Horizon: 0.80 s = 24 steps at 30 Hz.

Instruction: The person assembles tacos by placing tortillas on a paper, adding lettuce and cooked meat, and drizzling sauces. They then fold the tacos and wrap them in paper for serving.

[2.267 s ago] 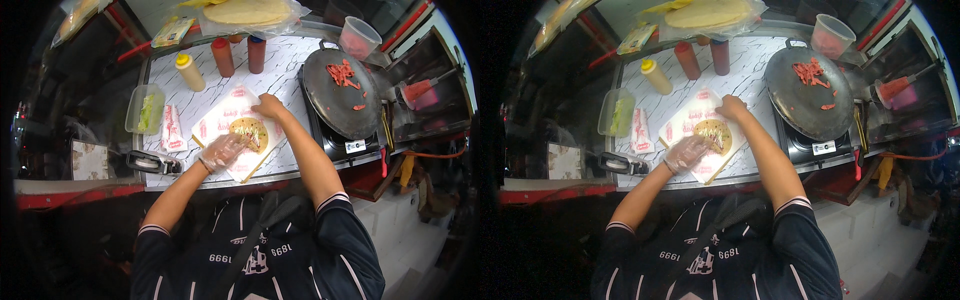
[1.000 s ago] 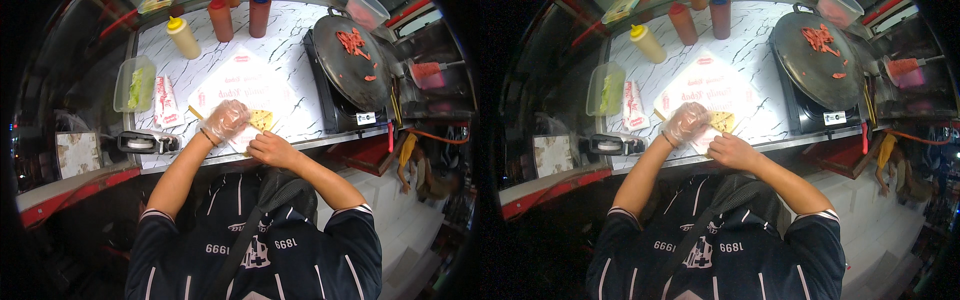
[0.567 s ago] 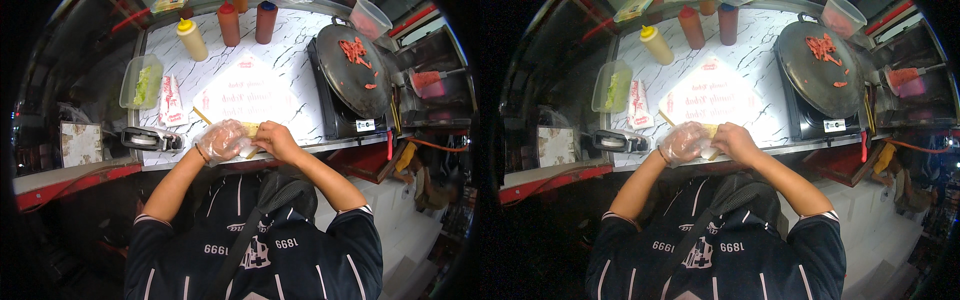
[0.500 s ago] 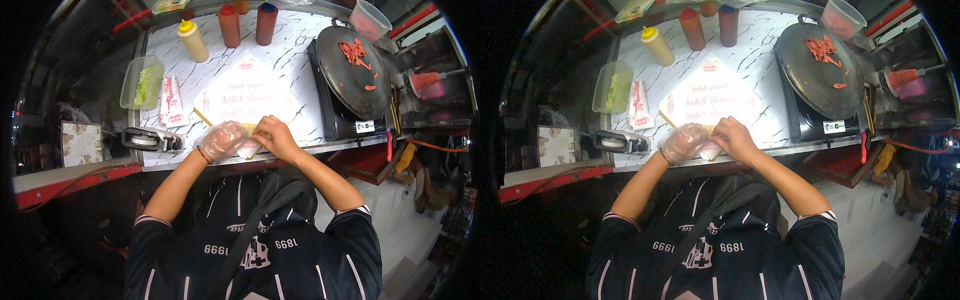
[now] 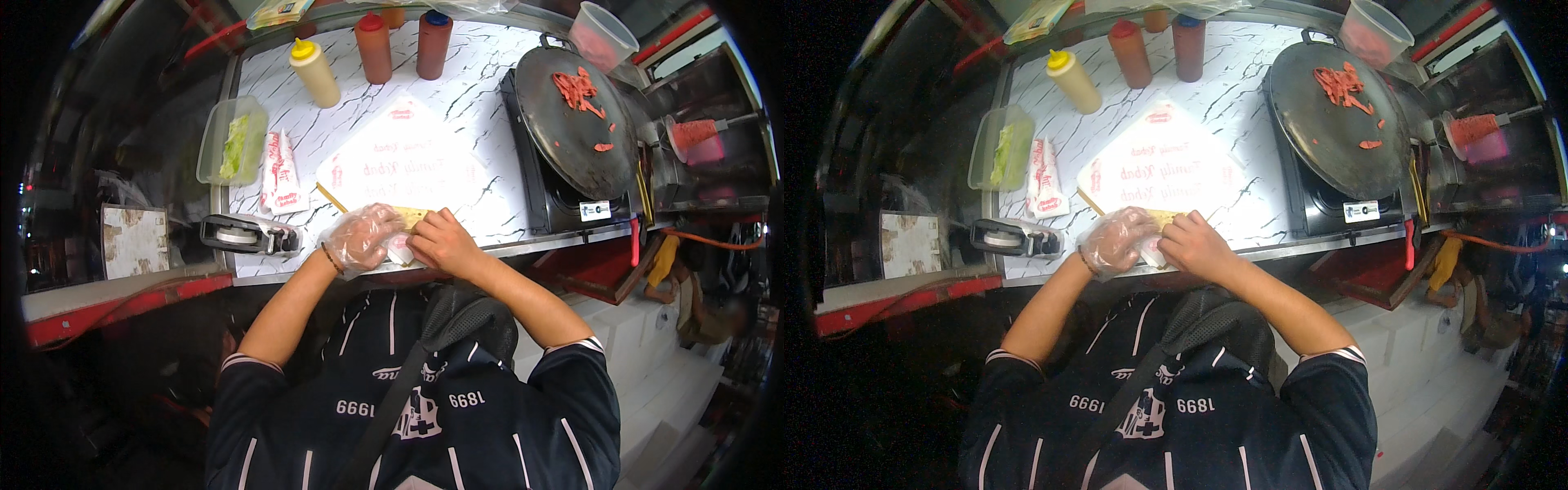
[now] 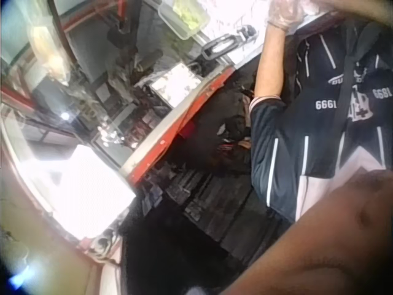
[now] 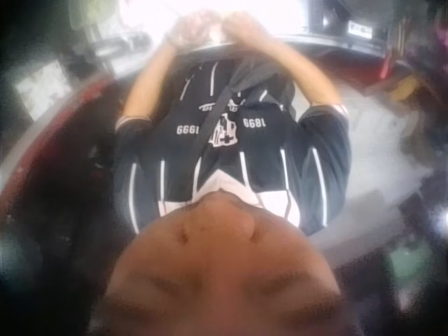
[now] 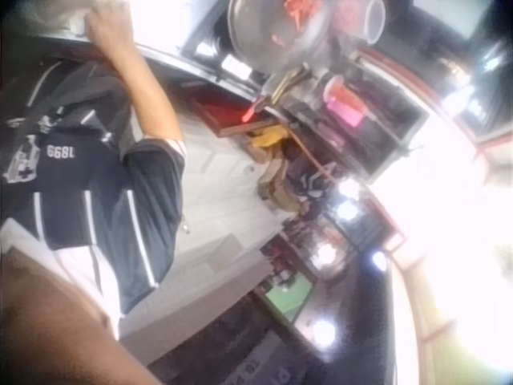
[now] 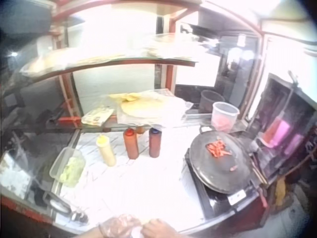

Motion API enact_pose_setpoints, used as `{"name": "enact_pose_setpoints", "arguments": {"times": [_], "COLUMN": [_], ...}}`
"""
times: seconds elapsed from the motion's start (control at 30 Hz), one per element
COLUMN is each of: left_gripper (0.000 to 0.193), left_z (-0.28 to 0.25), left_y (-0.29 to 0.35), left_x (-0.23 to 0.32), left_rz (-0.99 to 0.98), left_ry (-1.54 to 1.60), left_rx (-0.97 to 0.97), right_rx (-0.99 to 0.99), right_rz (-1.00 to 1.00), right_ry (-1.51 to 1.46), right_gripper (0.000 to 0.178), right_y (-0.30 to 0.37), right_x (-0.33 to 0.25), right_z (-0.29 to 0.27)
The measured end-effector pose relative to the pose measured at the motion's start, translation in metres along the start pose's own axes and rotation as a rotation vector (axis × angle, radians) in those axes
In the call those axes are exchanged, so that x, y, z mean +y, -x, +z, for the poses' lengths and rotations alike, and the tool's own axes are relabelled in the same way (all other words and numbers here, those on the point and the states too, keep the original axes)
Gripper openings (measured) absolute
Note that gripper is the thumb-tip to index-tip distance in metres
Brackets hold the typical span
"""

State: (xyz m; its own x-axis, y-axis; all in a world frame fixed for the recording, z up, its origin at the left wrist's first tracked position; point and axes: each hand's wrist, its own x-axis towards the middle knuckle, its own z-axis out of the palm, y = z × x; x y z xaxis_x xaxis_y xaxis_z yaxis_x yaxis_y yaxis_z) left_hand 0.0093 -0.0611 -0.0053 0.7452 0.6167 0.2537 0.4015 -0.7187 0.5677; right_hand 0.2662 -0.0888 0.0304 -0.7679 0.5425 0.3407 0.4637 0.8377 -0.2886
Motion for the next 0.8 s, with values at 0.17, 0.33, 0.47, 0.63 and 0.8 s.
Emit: {"name": "enact_pose_setpoints", "arguments": {"times": [0.17,0.33,0.47,0.63,0.8], "left_gripper": [0.055,0.051,0.040,0.026,0.013], "left_z": [-0.004,-0.002,-0.001,0.032,0.028], "left_y": [-0.001,0.001,-0.001,0.003,-0.036], "left_x": [0.001,0.003,0.007,-0.011,-0.024], "left_rz": [-0.027,-0.032,-0.013,-0.007,-0.194], "left_ry": [0.026,0.028,0.014,-0.136,-0.090], "left_rx": [-0.056,-0.018,0.066,0.205,0.228], "right_rx": [-0.072,0.012,0.071,0.055,-0.200], "right_rz": [-0.173,0.021,0.100,0.146,0.692], "right_ry": [0.092,0.050,0.000,0.052,-0.137], "right_gripper": [0.023,0.022,0.020,0.017,0.010], "right_y": [0.009,0.005,-0.005,-0.010,-0.038], "right_x": [-0.001,0.008,0.012,0.014,0.038], "right_z": [0.006,0.006,0.001,0.002,0.000]}}
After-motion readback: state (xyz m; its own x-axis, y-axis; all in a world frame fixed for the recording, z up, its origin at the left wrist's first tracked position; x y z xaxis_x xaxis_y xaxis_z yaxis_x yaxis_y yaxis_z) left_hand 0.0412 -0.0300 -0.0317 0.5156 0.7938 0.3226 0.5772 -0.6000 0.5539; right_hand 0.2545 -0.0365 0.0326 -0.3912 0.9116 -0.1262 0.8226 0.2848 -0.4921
